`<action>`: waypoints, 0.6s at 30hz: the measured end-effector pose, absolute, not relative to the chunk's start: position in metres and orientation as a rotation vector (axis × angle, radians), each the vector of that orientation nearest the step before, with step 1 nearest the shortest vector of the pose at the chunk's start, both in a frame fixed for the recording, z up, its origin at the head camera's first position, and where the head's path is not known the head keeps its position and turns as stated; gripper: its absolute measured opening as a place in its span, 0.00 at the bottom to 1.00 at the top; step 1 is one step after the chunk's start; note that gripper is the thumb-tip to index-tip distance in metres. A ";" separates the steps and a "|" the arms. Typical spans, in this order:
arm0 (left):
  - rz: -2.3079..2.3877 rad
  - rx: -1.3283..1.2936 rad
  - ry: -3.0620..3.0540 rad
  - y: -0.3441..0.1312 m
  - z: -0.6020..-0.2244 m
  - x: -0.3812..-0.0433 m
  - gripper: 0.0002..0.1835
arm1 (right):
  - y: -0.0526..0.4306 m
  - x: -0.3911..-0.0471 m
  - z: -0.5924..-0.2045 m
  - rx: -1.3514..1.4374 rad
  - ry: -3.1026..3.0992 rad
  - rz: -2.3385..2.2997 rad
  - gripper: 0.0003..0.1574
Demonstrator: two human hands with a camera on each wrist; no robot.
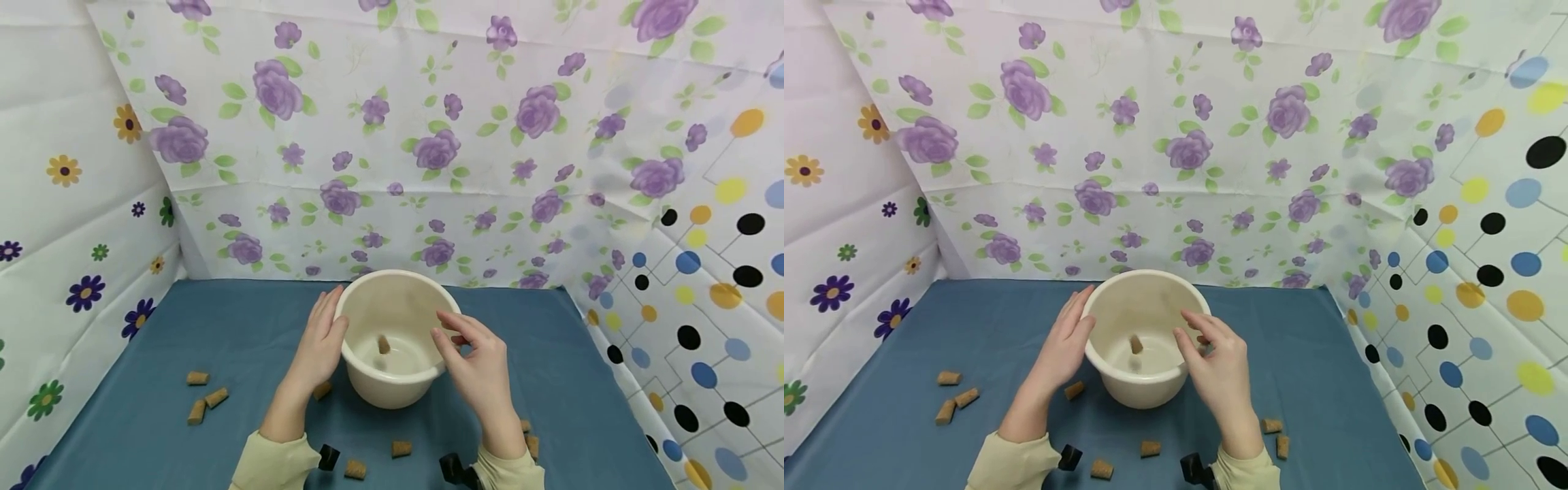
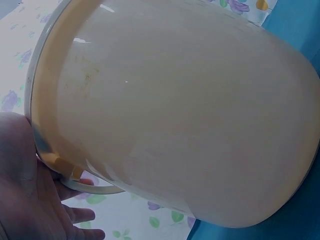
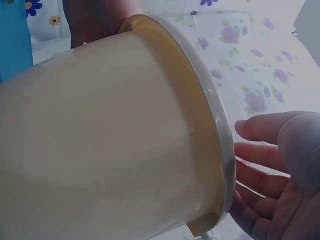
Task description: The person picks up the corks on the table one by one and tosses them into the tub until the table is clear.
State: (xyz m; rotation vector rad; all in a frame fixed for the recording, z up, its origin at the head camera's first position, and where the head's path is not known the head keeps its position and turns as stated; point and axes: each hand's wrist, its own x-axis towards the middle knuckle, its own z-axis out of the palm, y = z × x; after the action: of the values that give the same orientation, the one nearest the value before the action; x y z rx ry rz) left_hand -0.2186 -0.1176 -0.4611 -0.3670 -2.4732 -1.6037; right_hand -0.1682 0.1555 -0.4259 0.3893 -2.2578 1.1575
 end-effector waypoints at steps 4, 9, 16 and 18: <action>-1.606 -0.369 -2.473 -0.118 -0.463 -0.218 0.32 | 0.156 -0.168 -0.427 0.403 -2.236 1.172 0.18; -1.607 -0.382 -2.470 -0.117 -0.463 -0.218 0.32 | 0.157 -0.169 -0.428 0.402 -2.231 1.175 0.17; -1.605 -0.372 -2.472 -0.116 -0.462 -0.218 0.32 | 0.157 -0.170 -0.428 0.413 -2.230 1.191 0.16; -1.602 -0.368 -2.469 -0.116 -0.463 -0.218 0.32 | 0.158 -0.170 -0.428 0.424 -2.225 1.197 0.16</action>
State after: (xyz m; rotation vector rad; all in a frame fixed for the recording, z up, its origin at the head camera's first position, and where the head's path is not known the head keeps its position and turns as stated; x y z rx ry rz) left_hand -0.2184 -0.1160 -0.4625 -0.3679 -2.4694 -1.6017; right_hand -0.1700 0.1578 -0.4278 0.4240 -2.2255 1.1973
